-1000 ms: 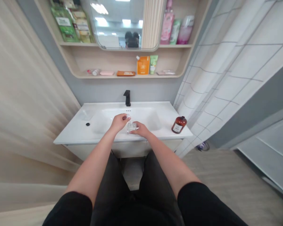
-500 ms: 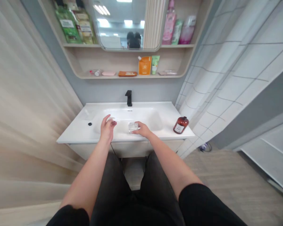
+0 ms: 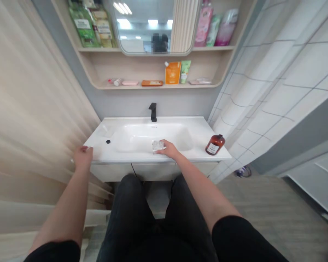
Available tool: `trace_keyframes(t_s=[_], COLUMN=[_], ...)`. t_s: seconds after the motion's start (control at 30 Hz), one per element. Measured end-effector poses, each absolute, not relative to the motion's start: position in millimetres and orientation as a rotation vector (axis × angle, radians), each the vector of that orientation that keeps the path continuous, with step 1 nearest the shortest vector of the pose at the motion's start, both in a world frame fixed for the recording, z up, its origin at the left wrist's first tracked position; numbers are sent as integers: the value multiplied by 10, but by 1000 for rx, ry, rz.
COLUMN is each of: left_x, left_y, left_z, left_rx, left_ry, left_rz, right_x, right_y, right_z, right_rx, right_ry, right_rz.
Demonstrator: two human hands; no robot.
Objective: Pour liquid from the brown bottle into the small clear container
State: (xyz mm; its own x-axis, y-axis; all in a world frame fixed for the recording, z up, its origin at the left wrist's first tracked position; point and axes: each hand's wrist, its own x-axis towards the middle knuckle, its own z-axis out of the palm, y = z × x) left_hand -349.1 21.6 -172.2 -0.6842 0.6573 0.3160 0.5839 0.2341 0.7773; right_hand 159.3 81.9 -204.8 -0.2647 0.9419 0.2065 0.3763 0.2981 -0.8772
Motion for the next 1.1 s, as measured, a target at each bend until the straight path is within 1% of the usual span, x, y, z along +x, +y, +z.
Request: trace_keyframes(t_s=[0.07,0.3,0.6,0.77,0.87,0.93,0.97,1.03,1.1], left_x=[-3568,-3516,-3654,-3659,-3464,-3182,-2996,-2557,-2083], left_y=[258,340,434,402,326,294,298,362,498], left_z=[-1716,-1883,-1972,-1964,-1880,-1802,-1764,-1703,-1683], left_rx=[1240,1436,1610,1552,1603,1741,1831,1950,1976], left_ry=[2539,2603,2569,2594,2636,2521,2390,2070,1766], left_rz=[1321,1286,1088,1137,1331,1475,1510,1508,1428], right_x=[1597,1608,1600,1595,1591,1591,1591,1592,1589], right_y=[811,823,821,832,851,865,871,878,880], right_z=[-2038,-2065,-2058,-2085,-2121,-2148,-2160,-2179,-2186], right_rx=[-1189,-1204,-1194,-1194,-1177,-1145,-1132,-1123,-1114], right_ry=[-1799,-1809,-1800,-1786,-1772,-1759,-1750,-1723,-1697], right_rz=[924,915,945,925,943,971,984,1004,1028])
